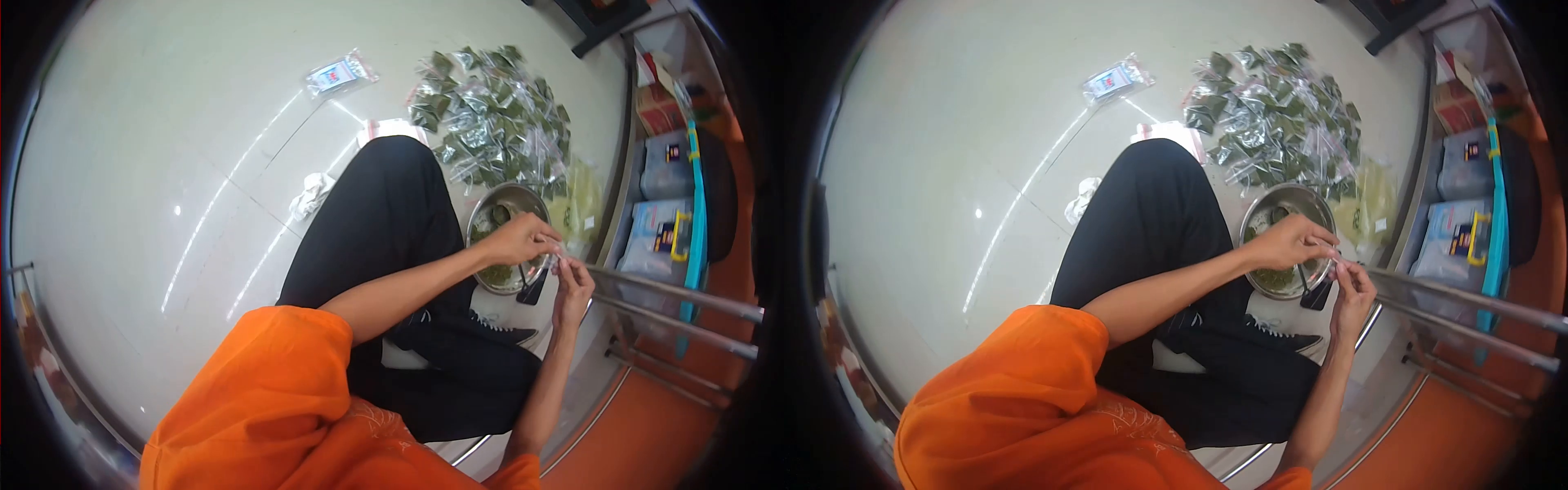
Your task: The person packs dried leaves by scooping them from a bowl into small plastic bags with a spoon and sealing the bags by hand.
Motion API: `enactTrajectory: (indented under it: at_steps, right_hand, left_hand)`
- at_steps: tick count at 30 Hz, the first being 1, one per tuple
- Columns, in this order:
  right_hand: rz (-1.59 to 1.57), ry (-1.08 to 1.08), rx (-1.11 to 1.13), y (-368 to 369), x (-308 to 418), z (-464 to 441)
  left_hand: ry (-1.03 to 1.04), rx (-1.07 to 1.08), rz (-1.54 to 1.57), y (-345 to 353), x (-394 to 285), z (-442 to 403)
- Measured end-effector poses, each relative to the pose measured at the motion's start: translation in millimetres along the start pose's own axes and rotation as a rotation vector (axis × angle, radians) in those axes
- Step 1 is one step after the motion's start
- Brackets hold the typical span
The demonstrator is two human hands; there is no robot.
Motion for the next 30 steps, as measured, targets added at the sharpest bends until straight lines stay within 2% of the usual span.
enactTrajectory:
  at_steps: [2, 4, 6, 7, 8, 10, 11, 12, 14, 15, 16, 18, 19, 20, 21, 22, 23, 24, 26, 30]
  right_hand:
    - [-0.004, 0.043, -0.007, 8, 8, -5]
    - [-0.003, 0.061, -0.013, 5, 14, -21]
    - [0.049, 0.046, -0.039, 5, 36, -42]
    - [0.012, 0.016, -0.047, 8, 51, -55]
    - [-0.027, -0.012, -0.06, 10, 64, -70]
    - [-0.036, -0.007, 0.008, 10, 80, -112]
    - [-0.02, -0.006, 0.009, 17, 86, -130]
    - [0.101, 0.008, -0.05, 26, 91, -150]
    - [0.235, 0.018, -0.101, 49, 95, -180]
    - [0.708, -0.111, -0.213, 65, 101, -191]
    - [1.176, -0.251, -0.323, 96, 110, -194]
    - [0.938, -0.359, 0.04, 178, 105, -179]
    - [0.946, -0.379, 0.218, 220, 95, -167]
    - [0.947, -0.394, 0.388, 259, 82, -156]
    - [0.986, -0.482, 0.54, 295, 70, -145]
    - [1.02, -0.548, 0.604, 324, 58, -136]
    - [1.051, -0.617, 0.671, 347, 47, -131]
    - [1.046, -0.616, 0.67, 360, 36, -134]
    - [1.21, -0.578, 0.658, 380, 6, -146]
    - [1.272, -0.417, 0.761, 395, -8, -157]
  left_hand:
    - [0.067, -0.052, -0.06, -4, -1, -3]
    - [0.013, -0.084, -0.088, -8, -1, -2]
    - [0.061, -0.457, -0.026, -20, 5, -4]
    - [-0.118, -0.345, -0.179, -32, 11, -9]
    - [-0.117, -0.356, -0.168, -34, 14, -8]
    - [-0.169, -0.37, -0.467, -32, 33, -6]
    - [-0.235, -0.175, -0.542, -28, 29, -4]
    - [-0.233, -0.186, -0.53, -25, 32, 1]
    - [-0.079, -0.093, -0.654, -8, 36, 8]
    - [-0.212, 0.095, -0.579, -2, 42, 6]
    - [-0.21, 0.08, -0.58, -1, 51, 1]
    - [-0.128, 0.214, -0.676, 12, 67, 0]
    - [-0.007, 0.074, -0.78, 14, 60, 3]
    - [-0.01, 0.081, -0.776, 13, 56, 5]
    - [-0.058, 0.018, -0.643, 10, 49, 6]
    - [-0.108, -0.045, -0.512, 6, 46, 7]
    - [-0.088, -0.008, -0.42, 7, 50, 8]
    - [-0.072, 0.031, -0.327, 8, 55, 9]
    - [0.04, -0.051, 0.004, 16, 69, 15]
    - [0.003, -0.013, 0.108, 18, 72, 20]
Point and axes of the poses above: each hand's wrist, its own z-axis away from the middle knuckle, its own y-axis out of the palm, x = y × z, the point moved 5 cm from there along -z, towards the middle knuckle, and after that the axes turned 12 degrees about y, right-handed, at the moved point
